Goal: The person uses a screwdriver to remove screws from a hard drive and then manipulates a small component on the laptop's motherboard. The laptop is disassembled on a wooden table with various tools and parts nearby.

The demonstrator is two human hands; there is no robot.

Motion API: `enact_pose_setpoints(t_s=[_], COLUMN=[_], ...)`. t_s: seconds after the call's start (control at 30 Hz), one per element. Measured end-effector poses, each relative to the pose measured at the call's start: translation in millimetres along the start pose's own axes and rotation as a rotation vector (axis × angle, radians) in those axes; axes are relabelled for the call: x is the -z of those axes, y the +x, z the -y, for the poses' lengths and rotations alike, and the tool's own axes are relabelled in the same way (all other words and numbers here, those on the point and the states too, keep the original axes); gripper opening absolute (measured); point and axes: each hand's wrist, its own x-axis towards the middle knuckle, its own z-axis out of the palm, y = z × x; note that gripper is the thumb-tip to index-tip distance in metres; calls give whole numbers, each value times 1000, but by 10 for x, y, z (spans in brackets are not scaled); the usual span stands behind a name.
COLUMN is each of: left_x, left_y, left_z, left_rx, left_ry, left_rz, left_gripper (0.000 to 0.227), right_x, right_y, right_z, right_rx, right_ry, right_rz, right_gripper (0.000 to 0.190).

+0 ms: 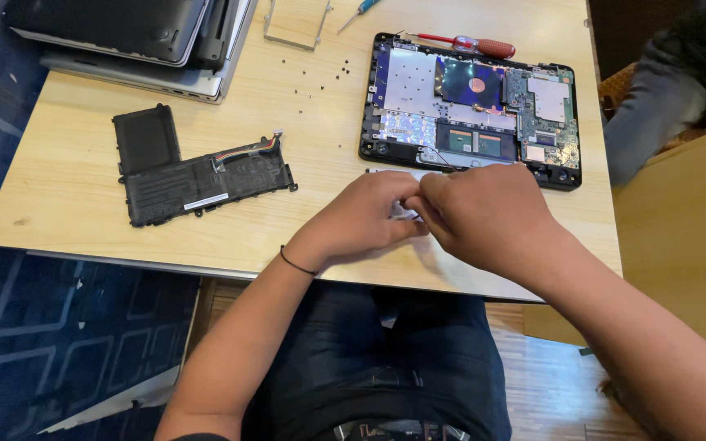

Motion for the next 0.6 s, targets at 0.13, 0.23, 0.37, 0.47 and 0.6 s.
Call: enact_pose_setpoints(t_s=[0.13,0.23,0.37,0.47,0.6], left_x=[5,72,128,119,105], left_y=[99,174,136,85,37], left_z=[6,-21,-52,-74,-43], left_rx=[15,43,87,80,-26], left_ry=[-83,-133,-144,-71,156], left_rz=[47,117,97,69,36], left_gripper=[14,10,7,7,7], right_x=[-36,-55,-78,-70,-38], right_y=[-47,-93,-139,-170,-183], right_z=[-27,-59,-105,-126,-147], right_rx=[-37,-31,-29,-40,-56], right_ry=[30,39,43,69,151], right_rz=[2,-79,-120,-150,-191], right_gripper=[25,22,19,20,19])
